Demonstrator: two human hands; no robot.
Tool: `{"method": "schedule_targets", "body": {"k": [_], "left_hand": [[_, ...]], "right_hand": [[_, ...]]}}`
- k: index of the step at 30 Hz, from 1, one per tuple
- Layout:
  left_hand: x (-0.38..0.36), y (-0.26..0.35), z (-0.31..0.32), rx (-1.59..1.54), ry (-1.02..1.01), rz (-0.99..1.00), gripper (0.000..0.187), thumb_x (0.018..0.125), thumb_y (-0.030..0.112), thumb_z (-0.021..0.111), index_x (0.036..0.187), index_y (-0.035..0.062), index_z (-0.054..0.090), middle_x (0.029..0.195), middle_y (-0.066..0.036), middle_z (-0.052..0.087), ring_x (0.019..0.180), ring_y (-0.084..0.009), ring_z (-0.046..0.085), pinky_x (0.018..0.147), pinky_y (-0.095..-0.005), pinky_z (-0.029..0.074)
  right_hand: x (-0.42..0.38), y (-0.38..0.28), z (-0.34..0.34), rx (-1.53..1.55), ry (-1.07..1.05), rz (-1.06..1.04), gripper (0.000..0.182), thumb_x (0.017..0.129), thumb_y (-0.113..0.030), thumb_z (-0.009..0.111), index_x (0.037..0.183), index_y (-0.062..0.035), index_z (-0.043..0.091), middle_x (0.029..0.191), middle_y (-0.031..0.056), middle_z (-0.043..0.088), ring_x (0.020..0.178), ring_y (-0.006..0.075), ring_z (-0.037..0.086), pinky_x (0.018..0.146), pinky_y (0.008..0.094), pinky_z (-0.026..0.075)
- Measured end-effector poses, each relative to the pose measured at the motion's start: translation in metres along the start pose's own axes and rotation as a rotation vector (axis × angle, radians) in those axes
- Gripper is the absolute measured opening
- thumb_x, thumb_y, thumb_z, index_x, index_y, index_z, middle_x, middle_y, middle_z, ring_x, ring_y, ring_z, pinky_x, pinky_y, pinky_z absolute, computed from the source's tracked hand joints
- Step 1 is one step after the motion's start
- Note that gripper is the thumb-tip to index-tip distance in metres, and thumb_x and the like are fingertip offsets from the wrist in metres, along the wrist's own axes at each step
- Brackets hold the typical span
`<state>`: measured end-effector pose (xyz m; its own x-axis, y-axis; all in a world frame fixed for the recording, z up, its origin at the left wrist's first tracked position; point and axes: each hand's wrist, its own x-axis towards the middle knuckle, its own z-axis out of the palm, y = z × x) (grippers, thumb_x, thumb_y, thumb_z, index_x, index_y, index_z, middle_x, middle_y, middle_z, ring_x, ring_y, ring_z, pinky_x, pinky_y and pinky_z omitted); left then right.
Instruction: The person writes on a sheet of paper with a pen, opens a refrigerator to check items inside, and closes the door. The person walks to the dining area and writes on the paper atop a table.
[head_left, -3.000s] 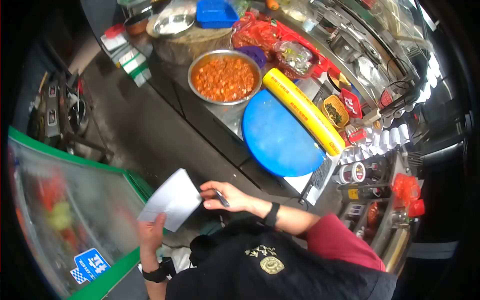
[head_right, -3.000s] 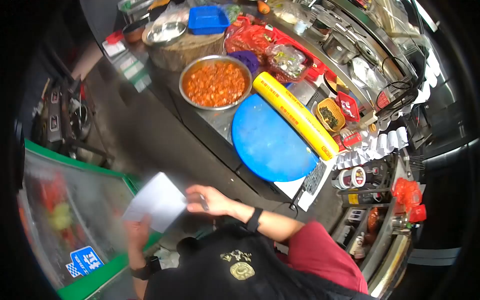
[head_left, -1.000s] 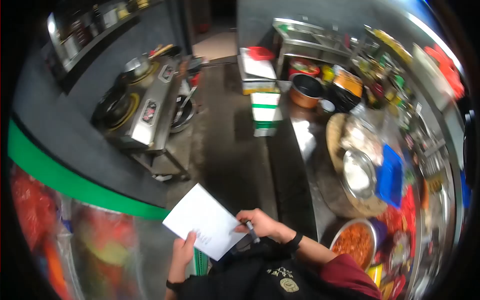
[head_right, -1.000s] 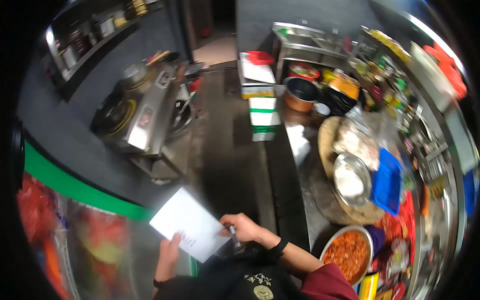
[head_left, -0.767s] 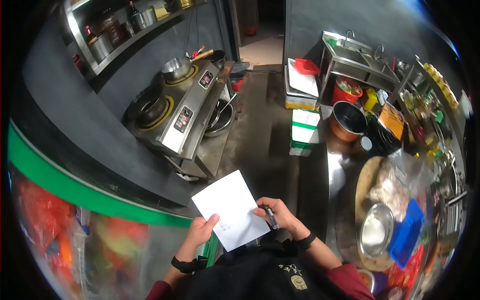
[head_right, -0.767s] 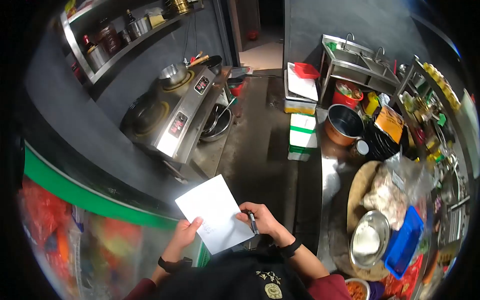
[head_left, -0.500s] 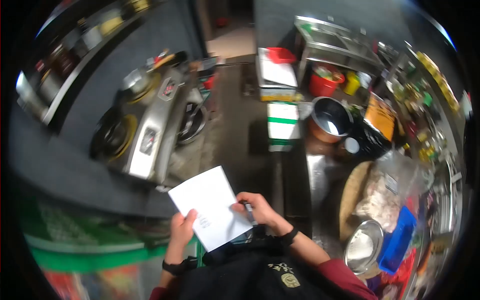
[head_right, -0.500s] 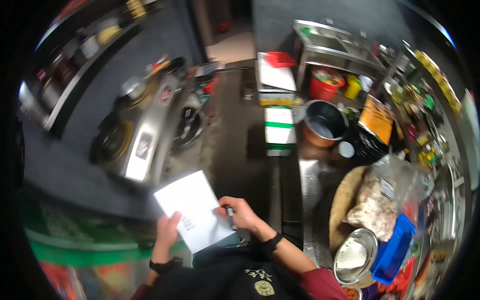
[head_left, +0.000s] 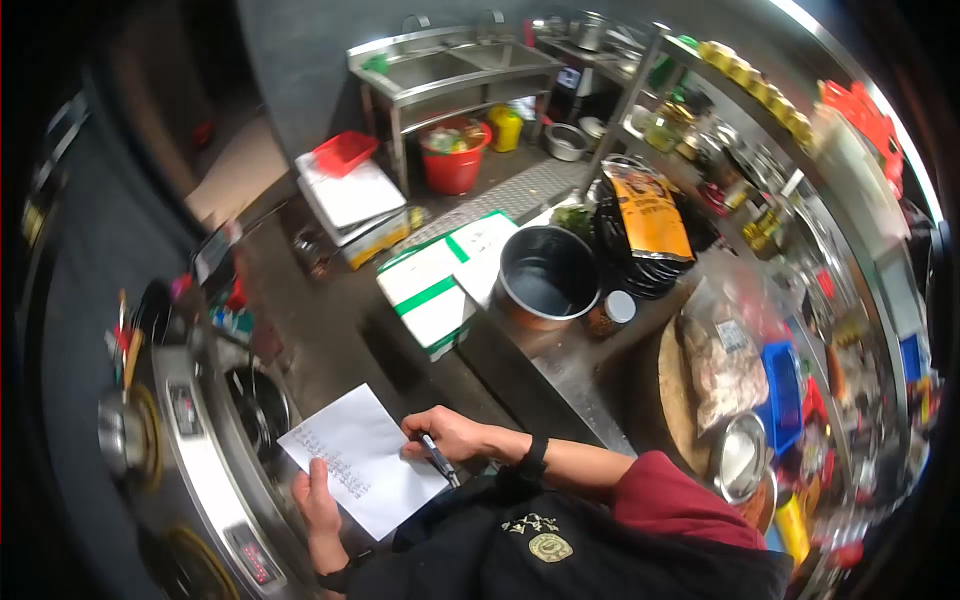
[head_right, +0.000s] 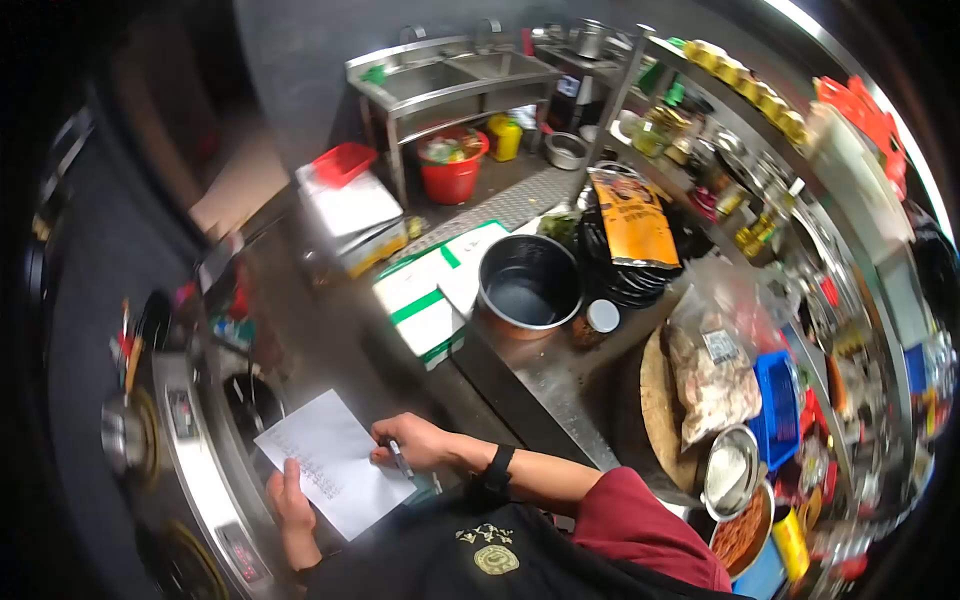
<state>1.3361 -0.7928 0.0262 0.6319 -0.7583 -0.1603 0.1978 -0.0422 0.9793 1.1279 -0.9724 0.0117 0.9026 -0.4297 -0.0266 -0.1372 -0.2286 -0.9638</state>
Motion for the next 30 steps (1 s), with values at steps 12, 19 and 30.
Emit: {"method": "schedule_targets", "body": {"k": [12, 19, 30], "left_hand": [[0.209, 0.055, 0.086, 0.090, -0.571, 0.050, 0.031, 0.101, 0.019, 0.051, 0.107, -0.0087, 0.062, 0.104, -0.011, 0.067, 0.092, -0.0136, 0.059, 0.083, -0.0285, 0.046], [0.259, 0.077, 0.184, 0.124, -0.900, 0.080, 0.038, 0.102, 0.020, 0.046, 0.118, -0.0130, 0.055, 0.114, -0.017, 0.064, 0.100, -0.0204, 0.061, 0.088, -0.0330, 0.048], [0.208, 0.027, 0.347, 0.268, -1.791, 0.130, 0.023, 0.100, 0.014, 0.053, 0.084, -0.0014, 0.059, 0.077, 0.003, 0.053, 0.072, -0.0067, 0.046, 0.063, -0.0240, 0.037]], "right_hand": [[0.042, -0.029, -0.097, 0.255, 0.444, 0.103, 0.023, 0.095, -0.023, 0.063, 0.093, -0.0008, 0.059, 0.073, 0.0047, 0.060, 0.072, 0.0111, 0.052, 0.065, 0.0315, 0.044], [0.037, 0.005, -0.127, 0.121, 0.851, -0.092, 0.022, 0.094, -0.021, 0.063, 0.088, -0.0007, 0.059, 0.069, 0.0067, 0.056, 0.067, 0.0119, 0.048, 0.062, 0.0316, 0.042], [-0.089, -0.048, -0.014, 0.201, 1.794, 0.335, 0.018, 0.094, -0.021, 0.065, 0.095, -0.0035, 0.066, 0.080, 0.0043, 0.065, 0.077, 0.0092, 0.055, 0.069, 0.0290, 0.047]]}}
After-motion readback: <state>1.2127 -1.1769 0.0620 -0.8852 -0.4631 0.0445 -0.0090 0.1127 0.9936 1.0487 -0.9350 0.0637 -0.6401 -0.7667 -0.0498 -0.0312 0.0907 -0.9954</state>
